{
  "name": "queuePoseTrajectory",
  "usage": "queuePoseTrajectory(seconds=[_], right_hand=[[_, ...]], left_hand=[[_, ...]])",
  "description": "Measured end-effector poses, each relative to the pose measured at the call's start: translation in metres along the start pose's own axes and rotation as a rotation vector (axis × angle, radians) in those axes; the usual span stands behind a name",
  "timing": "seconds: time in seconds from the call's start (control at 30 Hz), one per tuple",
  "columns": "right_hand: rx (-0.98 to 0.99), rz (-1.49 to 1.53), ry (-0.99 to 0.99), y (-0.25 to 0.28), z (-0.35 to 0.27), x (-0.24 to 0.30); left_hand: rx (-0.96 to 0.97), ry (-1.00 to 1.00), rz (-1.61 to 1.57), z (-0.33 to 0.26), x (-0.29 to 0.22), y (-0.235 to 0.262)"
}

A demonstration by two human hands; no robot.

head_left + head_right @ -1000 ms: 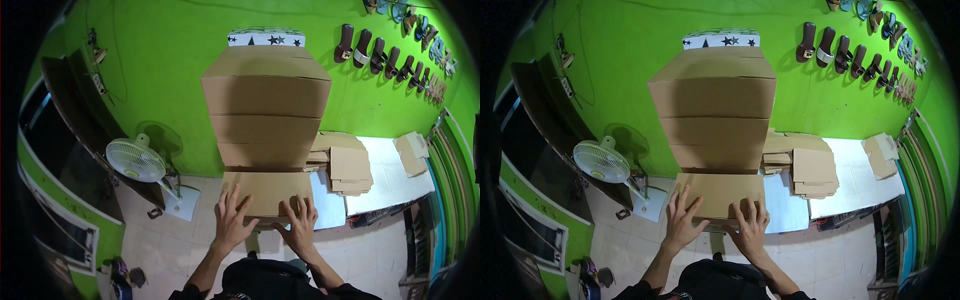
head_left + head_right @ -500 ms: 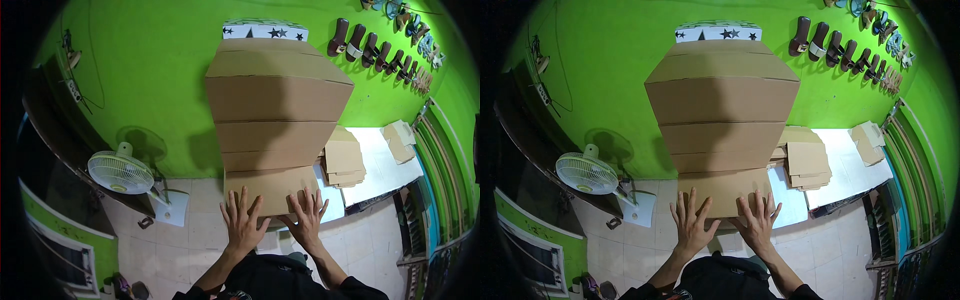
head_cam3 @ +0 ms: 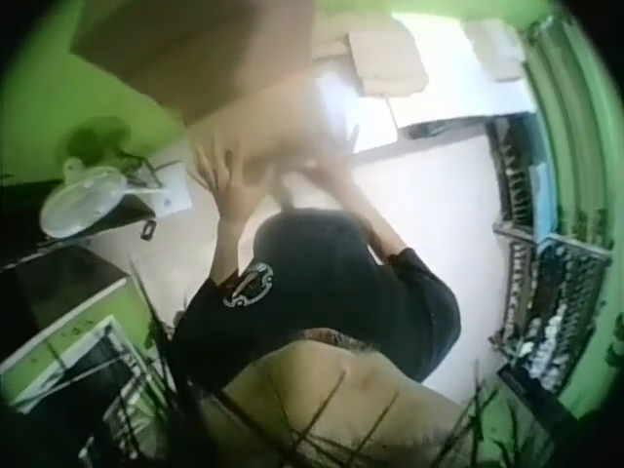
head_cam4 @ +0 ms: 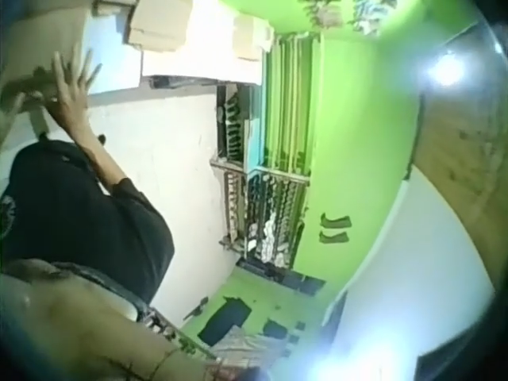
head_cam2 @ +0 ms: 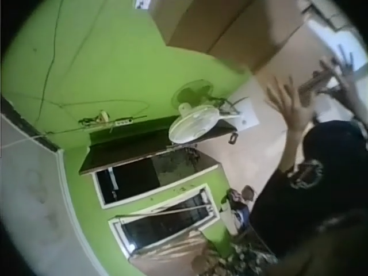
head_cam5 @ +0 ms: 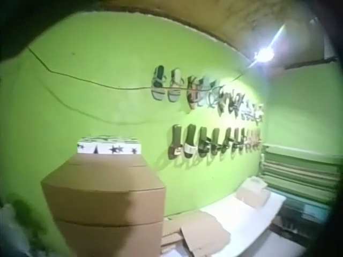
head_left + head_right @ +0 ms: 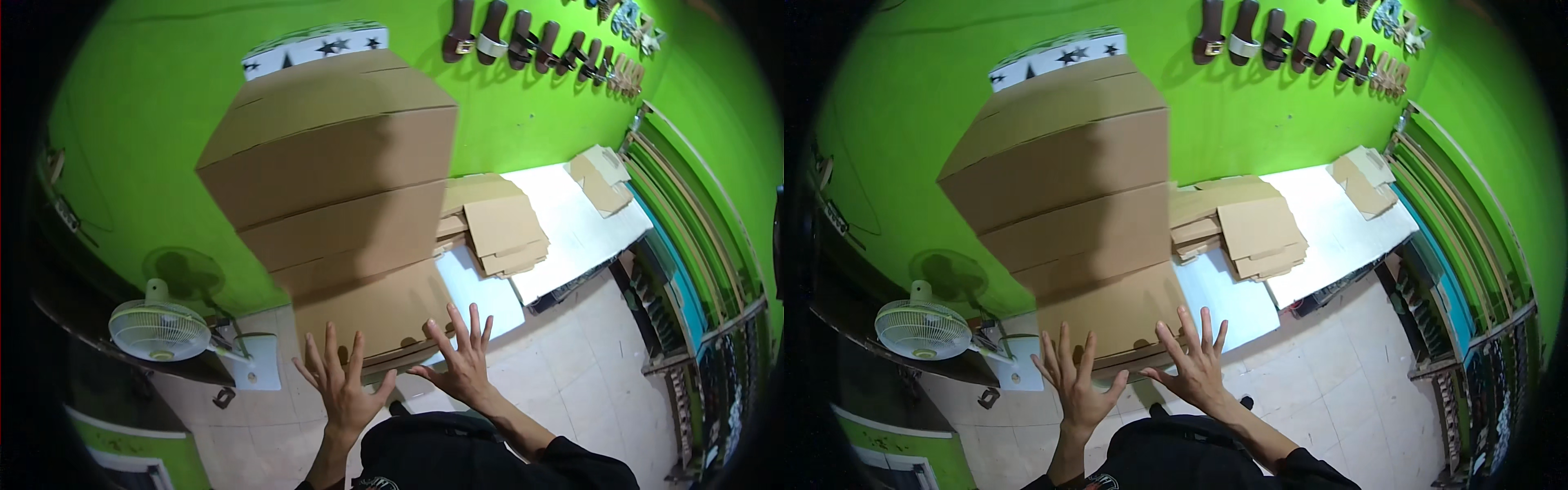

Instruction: Fold flat cardboard sheets into structured shoe boxes for packaging.

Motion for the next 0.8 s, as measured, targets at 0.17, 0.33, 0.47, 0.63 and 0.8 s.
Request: queuePoseTrajectory(seconds=[0.17,0.33,0.47,0.63,0.8], right_hand=[[-0.061,-0.028,-0.053,0.045,-0.042,-0.052],[0.0,-0.023,-0.168,0.089,-0.112,-0.121],[0.049,-0.026,-0.237,0.125,-0.172,-0.182],[0.121,-0.05,-0.364,0.18,-0.232,-0.257],[0.106,-0.045,-0.308,0.207,-0.235,-0.29]], left_hand=[[0.019,-0.089,-0.037,-0.017,-0.067,-0.018],[0.139,-0.163,-0.106,-0.048,-0.174,-0.085],[0.222,-0.193,-0.159,-0.079,-0.257,-0.14],[0.166,-0.06,0.013,-0.073,-0.281,-0.175],[0.008,-0.047,0.112,-0.046,-0.284,-0.155]])
Point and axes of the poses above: each hand's wrist, its own z-axis towards the middle knuckle, its own y-axis out of the back of the hand, x = y × z, the point moved 6 cm from there along z, towards the middle knuckle, and after that the axes turned 13 degrees about y, right-handed, at the moved point
